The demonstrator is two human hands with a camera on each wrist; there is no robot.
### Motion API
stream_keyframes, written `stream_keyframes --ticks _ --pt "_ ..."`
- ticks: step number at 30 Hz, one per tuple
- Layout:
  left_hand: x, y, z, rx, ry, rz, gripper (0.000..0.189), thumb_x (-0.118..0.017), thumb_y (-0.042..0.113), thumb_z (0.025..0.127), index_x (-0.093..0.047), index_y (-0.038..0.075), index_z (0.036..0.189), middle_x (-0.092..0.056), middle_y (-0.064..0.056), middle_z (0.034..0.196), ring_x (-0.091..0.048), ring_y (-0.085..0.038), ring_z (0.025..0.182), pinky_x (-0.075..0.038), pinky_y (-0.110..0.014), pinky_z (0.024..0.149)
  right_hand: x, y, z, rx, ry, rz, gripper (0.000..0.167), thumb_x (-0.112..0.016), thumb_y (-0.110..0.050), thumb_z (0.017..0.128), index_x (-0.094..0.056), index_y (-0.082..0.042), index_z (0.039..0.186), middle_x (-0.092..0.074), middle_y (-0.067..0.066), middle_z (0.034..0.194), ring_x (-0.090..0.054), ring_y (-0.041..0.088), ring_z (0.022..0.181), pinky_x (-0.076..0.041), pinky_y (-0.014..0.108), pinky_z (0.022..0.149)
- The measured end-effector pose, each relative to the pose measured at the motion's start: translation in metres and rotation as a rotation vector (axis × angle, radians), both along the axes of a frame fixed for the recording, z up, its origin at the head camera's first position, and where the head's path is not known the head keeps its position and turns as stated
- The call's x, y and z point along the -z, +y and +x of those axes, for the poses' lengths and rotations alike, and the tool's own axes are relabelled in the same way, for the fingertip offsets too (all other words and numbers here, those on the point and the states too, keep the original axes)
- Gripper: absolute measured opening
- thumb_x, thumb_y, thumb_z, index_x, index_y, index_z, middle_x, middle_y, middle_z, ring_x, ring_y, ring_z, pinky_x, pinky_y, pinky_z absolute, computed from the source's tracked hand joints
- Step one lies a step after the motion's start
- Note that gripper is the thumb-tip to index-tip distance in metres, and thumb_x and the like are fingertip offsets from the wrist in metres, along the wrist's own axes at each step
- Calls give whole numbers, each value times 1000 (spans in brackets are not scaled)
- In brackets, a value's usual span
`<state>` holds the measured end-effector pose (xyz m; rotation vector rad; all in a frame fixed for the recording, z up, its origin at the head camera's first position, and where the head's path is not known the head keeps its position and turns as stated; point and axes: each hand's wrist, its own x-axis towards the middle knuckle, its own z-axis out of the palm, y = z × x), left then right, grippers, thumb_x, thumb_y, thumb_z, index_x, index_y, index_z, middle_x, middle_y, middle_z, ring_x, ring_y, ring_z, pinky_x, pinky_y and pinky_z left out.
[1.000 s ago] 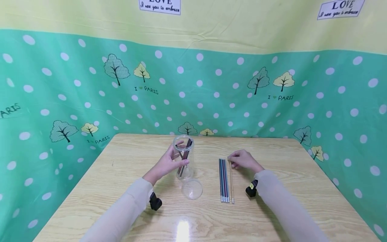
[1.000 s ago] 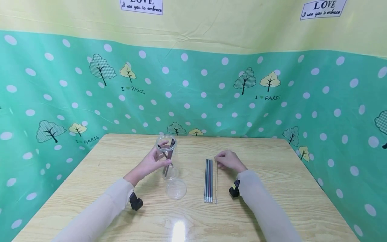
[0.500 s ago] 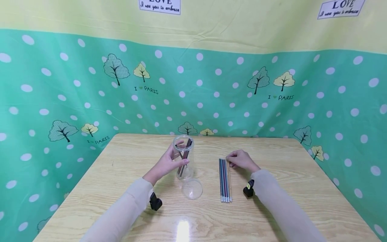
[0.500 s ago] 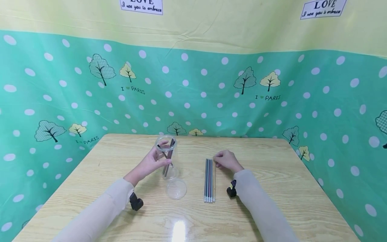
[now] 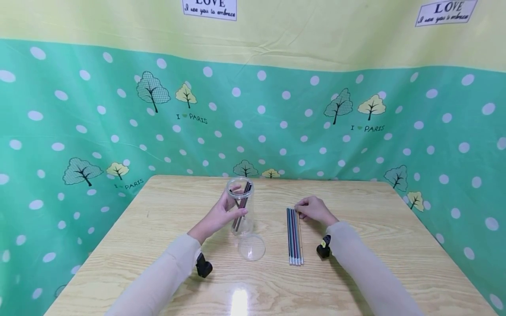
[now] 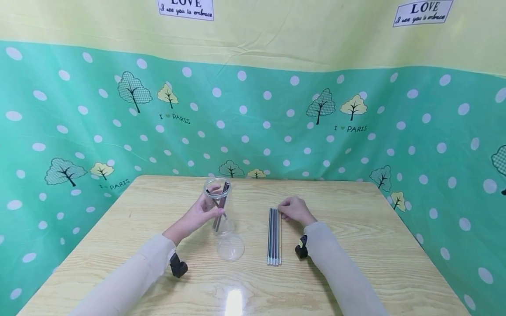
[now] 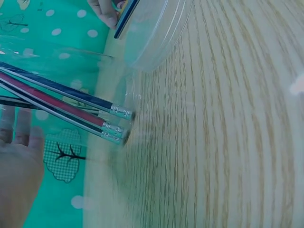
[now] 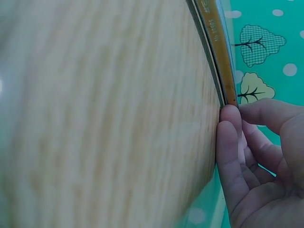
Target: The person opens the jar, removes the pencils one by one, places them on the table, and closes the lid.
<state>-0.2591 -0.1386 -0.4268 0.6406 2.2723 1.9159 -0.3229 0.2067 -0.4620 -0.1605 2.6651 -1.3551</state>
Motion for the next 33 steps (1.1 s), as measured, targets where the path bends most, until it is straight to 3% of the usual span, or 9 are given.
stream_keyframes --ticks 17,24,33 --pt "2 0 0 8 12 -6 80 -72 17 95 -23 22 158 -39 -11 156 -30 -32 146 -25 -59 115 -5 0 1 -17 -15 -27 25 -64 -15 98 -67 3 114 -67 11 86 -66 20 73 -60 31 64" --pt "3 0 -1 5 21 -18 80 -72 18 95 -22 19 158 -37 -12 157 -29 -32 146 -21 -59 116 -23 -2 5 -52 33 -18 26 -62 -16 100 -66 3 115 -66 17 91 -66 26 75 -60 36 65" --pt "3 0 -2 14 13 -7 80 -72 17 95 -21 17 158 -39 -13 156 -32 -33 145 -26 -59 115 -52 -17 13 -93 112 -20 30 -61 -23 101 -67 0 119 -65 22 107 -69 34 88 -59 50 75"
